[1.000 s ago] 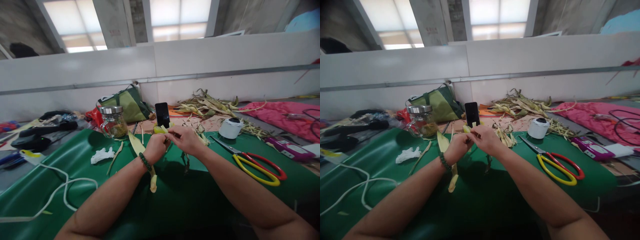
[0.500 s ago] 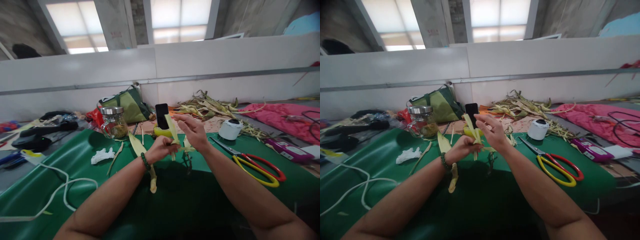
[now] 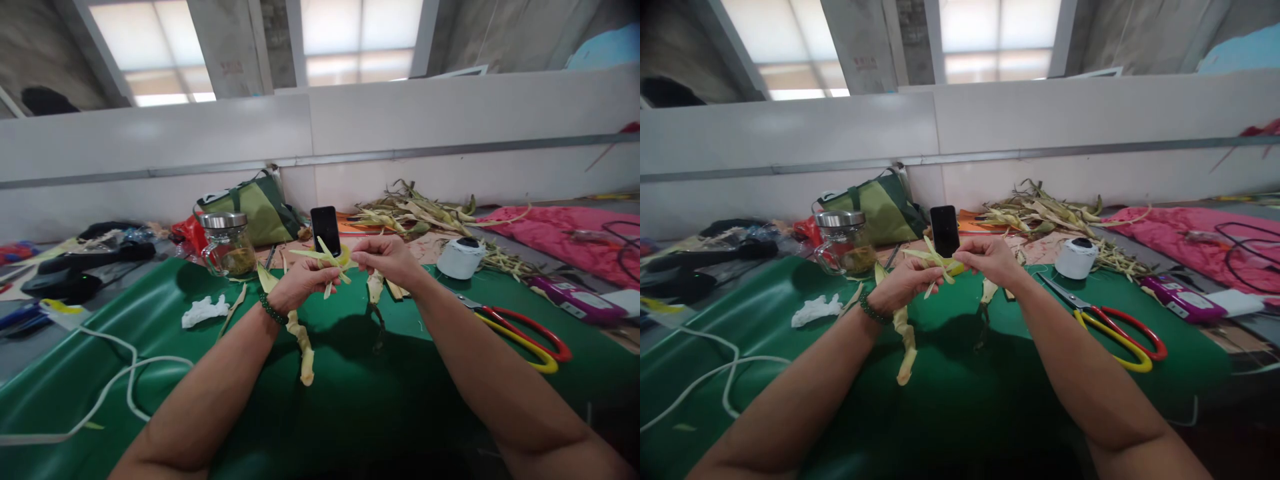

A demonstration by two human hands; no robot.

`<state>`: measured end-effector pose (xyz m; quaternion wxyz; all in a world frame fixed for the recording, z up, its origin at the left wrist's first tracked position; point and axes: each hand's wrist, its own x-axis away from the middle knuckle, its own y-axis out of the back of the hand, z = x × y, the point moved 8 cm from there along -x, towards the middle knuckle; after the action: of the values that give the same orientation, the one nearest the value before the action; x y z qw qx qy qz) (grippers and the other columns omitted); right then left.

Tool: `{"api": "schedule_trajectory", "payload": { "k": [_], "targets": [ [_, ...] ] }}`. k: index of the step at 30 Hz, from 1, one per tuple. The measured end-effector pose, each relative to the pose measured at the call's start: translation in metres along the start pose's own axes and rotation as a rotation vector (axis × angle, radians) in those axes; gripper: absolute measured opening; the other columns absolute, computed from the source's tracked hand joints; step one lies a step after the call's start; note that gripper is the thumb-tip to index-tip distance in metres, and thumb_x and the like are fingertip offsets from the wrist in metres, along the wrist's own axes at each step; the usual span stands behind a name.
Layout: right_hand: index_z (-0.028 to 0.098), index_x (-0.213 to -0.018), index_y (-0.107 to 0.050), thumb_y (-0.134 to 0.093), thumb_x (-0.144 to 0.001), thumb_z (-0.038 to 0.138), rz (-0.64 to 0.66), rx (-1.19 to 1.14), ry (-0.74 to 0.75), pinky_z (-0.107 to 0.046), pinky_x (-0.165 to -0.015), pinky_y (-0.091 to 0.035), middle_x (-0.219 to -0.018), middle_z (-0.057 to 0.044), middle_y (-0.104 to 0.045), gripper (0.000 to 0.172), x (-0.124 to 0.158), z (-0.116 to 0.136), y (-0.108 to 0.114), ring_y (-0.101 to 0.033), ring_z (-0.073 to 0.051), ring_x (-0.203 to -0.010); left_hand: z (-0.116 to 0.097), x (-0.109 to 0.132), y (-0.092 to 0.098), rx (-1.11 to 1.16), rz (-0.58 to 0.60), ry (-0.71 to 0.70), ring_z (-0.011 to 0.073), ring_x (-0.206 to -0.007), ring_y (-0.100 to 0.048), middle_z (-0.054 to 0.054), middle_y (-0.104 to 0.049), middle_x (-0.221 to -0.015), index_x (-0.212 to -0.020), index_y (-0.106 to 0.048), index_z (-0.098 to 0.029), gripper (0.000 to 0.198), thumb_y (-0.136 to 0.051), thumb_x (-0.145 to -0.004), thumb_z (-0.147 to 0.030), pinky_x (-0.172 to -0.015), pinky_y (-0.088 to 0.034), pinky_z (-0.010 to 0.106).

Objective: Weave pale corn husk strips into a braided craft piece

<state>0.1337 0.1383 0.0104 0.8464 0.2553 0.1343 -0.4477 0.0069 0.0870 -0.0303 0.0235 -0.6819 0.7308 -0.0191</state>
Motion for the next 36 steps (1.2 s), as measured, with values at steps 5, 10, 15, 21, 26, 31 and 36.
{"api": "schedule_trajectory", "payload": {
  "k": [5, 10, 15, 21, 26, 31, 36],
  "targets": [
    [0.017, -0.068, -0.070, -0.060, -0.078, 0.037, -0.105, 0.163, 0.163, -0.028, -0.067, -0.045, -0.070, -0.004, -0.068, 0.025, -0.002, 0.008, 0.007, -0.059, -0.015, -0.068, -0.001, 0.001, -0.008, -0.201, 0.047, -0.062, 0.0081, -0.046, -0.054, 0.002, -0.064, -0.054, -0.059, -0.066, -0.012, 0.022, -0.077, -0.061, -0.032, -0.048, -0.043, 0.019],
    [0.016, -0.063, -0.070, -0.068, -0.070, 0.035, 0.111, 0.084, 0.142, -0.026, -0.063, -0.044, -0.067, -0.003, -0.066, 0.020, 0.000, 0.007, -0.020, -0.057, -0.014, -0.066, 0.010, 0.000, -0.020, -0.294, 0.113, -0.048, 0.0106, -0.049, -0.057, 0.002, -0.064, -0.055, -0.059, -0.066, -0.011, 0.020, -0.076, -0.061, -0.028, -0.051, -0.046, 0.022],
    [0.018, -0.066, -0.071, -0.072, -0.064, 0.040, -0.217, -0.130, 0.023, -0.026, -0.060, -0.044, -0.066, 0.000, -0.065, 0.022, -0.004, -0.008, 0.011, -0.055, -0.012, -0.062, 0.016, 0.004, -0.032, -0.315, 0.242, -0.006, 0.0095, -0.050, -0.056, 0.002, -0.065, -0.059, -0.063, -0.067, -0.012, 0.022, -0.076, -0.062, -0.032, -0.051, -0.045, 0.021],
    [0.018, -0.066, -0.069, -0.071, -0.065, 0.051, -0.352, -0.255, -0.049, -0.025, -0.060, -0.045, -0.063, 0.000, -0.062, 0.033, -0.008, -0.027, 0.033, -0.055, -0.011, -0.060, 0.012, 0.007, -0.030, -0.240, 0.229, 0.013, 0.0090, -0.049, -0.056, 0.003, -0.065, -0.060, -0.063, -0.068, -0.012, 0.031, -0.078, -0.060, -0.041, -0.048, -0.041, 0.019],
    [0.015, -0.062, -0.066, -0.066, -0.069, 0.057, 0.093, -0.157, -0.093, -0.025, -0.054, -0.045, -0.060, -0.002, -0.063, 0.042, -0.005, -0.015, -0.003, -0.056, -0.011, -0.055, 0.008, 0.000, -0.012, -0.051, 0.082, -0.005, 0.0092, -0.054, -0.058, 0.002, -0.065, -0.061, -0.066, -0.067, -0.013, 0.033, -0.082, -0.054, -0.040, -0.054, -0.046, 0.020],
    [0.015, -0.053, -0.063, -0.076, -0.058, 0.043, -0.005, -0.151, -0.081, -0.022, -0.043, -0.038, -0.048, 0.001, -0.057, 0.032, -0.003, -0.011, -0.001, -0.047, -0.008, -0.043, 0.009, -0.001, -0.009, 0.043, 0.064, 0.016, 0.0100, -0.053, -0.060, 0.002, -0.066, -0.061, -0.068, -0.067, -0.012, 0.037, -0.085, -0.048, -0.038, -0.054, -0.048, 0.021],
    [0.015, -0.052, -0.062, -0.077, -0.054, 0.037, -0.194, -0.276, -0.099, -0.020, -0.041, -0.036, -0.046, 0.002, -0.056, 0.027, -0.005, -0.020, 0.012, -0.045, -0.006, -0.041, 0.007, -0.001, -0.011, 0.078, 0.070, 0.001, 0.0117, -0.054, -0.062, 0.002, -0.067, -0.061, -0.069, -0.067, -0.012, 0.036, -0.085, -0.049, -0.035, -0.057, -0.050, 0.023]
  ]
}}
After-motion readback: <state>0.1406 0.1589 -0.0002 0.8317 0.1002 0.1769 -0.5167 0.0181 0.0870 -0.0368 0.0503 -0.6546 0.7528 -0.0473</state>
